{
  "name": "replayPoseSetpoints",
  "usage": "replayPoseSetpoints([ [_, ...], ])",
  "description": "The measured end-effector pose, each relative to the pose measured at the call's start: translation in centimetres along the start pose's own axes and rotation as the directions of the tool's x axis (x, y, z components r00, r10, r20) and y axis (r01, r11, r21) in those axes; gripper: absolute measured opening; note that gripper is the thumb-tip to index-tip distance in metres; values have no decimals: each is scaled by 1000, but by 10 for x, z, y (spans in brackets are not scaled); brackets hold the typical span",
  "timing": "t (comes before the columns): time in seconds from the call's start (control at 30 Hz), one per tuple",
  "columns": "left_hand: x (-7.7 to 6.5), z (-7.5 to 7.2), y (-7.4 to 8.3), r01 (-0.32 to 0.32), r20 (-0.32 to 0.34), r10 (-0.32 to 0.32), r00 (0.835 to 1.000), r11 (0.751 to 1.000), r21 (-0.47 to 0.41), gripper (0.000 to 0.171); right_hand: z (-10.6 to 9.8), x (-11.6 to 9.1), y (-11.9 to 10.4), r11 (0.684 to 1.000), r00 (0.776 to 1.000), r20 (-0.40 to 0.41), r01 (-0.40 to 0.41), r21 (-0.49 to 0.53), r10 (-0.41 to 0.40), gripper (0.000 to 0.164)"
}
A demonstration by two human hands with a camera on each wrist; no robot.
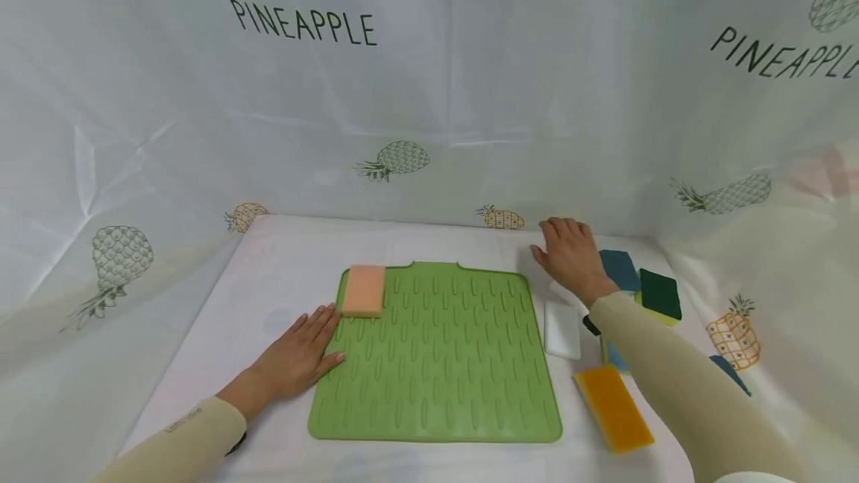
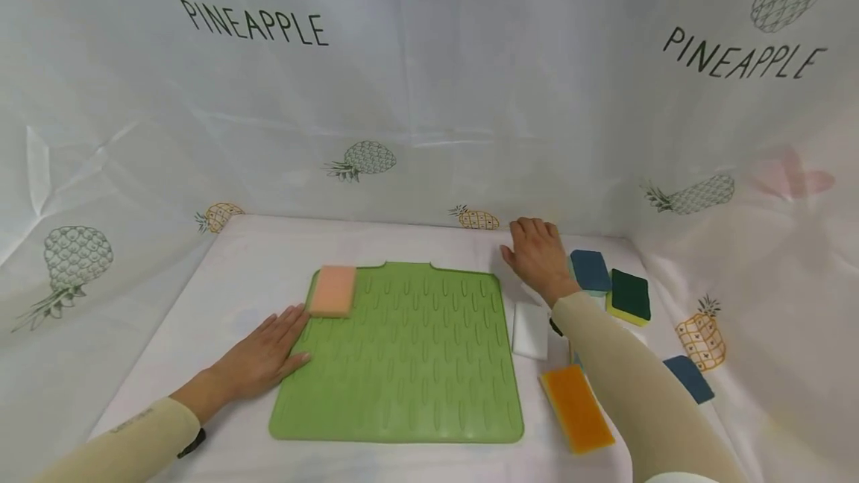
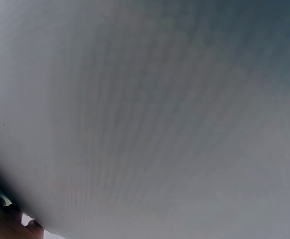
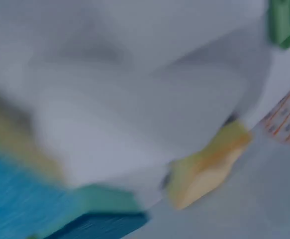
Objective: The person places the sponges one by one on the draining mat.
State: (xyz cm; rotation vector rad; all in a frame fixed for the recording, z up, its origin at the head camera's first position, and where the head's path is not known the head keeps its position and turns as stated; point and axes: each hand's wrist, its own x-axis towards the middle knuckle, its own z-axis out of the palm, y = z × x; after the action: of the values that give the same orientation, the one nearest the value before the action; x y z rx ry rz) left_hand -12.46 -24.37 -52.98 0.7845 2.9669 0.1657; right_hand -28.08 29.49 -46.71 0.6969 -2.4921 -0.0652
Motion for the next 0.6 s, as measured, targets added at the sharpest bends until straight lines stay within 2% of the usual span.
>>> replayPoseSetpoints([
  [0.13, -1, 1, -3, 2, 2, -2, 1000, 1000, 13, 81, -6, -23, 32, 995, 987, 128, -97, -35, 101, 56],
  [0.3, -2, -2, -4, 10, 7, -10, 1000, 1000, 23, 82, -6, -37, 49, 985, 953, 252, -156, -67, 168, 56],
  [0.43, -2, -2, -3, 7, 8, -8, 1000, 1000, 23, 81, -2, -41, 54, 982, 939, 289, -175, -65, 187, 57],
  [0.6, -1, -1, 2, 10, 1, -10, 1000, 1000, 14, 81, 4, -44, 59, 983, 940, 287, -176, -57, 184, 56],
])
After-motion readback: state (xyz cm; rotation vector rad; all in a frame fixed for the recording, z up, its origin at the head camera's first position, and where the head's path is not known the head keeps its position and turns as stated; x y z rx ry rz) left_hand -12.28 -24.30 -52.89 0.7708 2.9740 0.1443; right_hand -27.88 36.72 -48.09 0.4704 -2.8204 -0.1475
